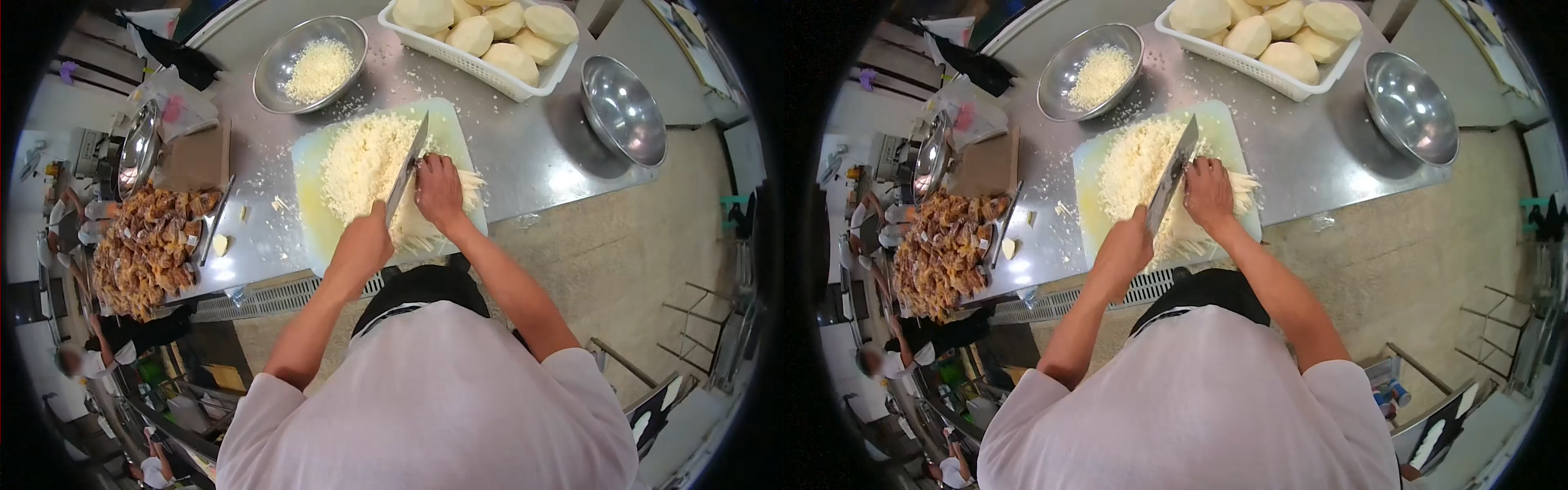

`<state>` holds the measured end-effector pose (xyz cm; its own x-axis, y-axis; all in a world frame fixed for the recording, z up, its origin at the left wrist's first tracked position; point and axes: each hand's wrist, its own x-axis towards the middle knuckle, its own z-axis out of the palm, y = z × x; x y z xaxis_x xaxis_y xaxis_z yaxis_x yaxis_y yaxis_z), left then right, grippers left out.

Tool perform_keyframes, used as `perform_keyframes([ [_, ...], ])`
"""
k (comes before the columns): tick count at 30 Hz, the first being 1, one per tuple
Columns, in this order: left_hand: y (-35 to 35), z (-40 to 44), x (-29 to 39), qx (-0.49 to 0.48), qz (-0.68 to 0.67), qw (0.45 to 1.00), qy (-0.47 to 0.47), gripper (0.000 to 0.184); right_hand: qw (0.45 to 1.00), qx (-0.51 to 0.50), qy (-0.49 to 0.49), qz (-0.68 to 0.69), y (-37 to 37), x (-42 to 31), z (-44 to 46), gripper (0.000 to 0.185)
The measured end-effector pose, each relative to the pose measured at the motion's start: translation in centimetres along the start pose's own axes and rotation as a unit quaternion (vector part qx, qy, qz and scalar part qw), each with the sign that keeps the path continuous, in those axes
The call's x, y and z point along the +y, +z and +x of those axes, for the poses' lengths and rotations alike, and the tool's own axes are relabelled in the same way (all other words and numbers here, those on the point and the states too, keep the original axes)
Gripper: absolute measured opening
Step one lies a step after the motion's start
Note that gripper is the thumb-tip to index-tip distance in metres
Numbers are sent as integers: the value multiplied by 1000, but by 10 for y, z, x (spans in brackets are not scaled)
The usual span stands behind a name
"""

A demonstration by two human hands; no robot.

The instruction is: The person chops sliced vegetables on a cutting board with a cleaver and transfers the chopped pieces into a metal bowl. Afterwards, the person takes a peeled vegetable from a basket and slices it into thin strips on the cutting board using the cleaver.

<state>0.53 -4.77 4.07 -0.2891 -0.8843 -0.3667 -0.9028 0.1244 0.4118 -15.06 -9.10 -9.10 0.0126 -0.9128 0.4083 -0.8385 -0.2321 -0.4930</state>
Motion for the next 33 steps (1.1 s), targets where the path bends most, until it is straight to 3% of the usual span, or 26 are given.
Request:
perform_keyframes([
  [5, 57, 39, -26, 48, -14, 998, 48, 28, 1000, -15, 5, -5, -3, -1, -1, 27],
  [9, 4, 7, 1, 15, -27, 999, 14, 29, 1000, -14, 1, 1, 0, 1, -1, 28],
  [12, 38, 4, -15, 23, -25, 999, -21, 22, 1000, -3, 2, 3, 1, 3, -2, 28],
  [14, 58, 27, -28, 50, -39, 998, 11, 24, 1000, -11, 4, 2, -1, 0, -2, 28],
  [16, 46, 41, -22, 60, -61, 994, 67, 26, 1000, -19, 1, -4, -2, 2, -2, 28],
  [18, 28, 21, -15, 72, -43, 995, 62, 25, 1000, -4, 0, 2, 0, 1, 0, 27],
  [20, 19, -8, -4, 30, -34, 999, 0, 23, 1000, -1, 2, 3, -1, 0, 0, 26],
  [24, 76, 39, -31, 94, -45, 994, 46, 21, 1000, 11, -5, 2, -3, 0, -1, 25],
  [29, 25, 9, -12, 86, -40, 995, 25, 19, 1000, 9, -9, 10, 2, 4, 0, 25],
  [33, 50, 35, -34, 94, -24, 995, 26, 25, 999, 1, -13, 45, 0, 7, -1, 25],
])
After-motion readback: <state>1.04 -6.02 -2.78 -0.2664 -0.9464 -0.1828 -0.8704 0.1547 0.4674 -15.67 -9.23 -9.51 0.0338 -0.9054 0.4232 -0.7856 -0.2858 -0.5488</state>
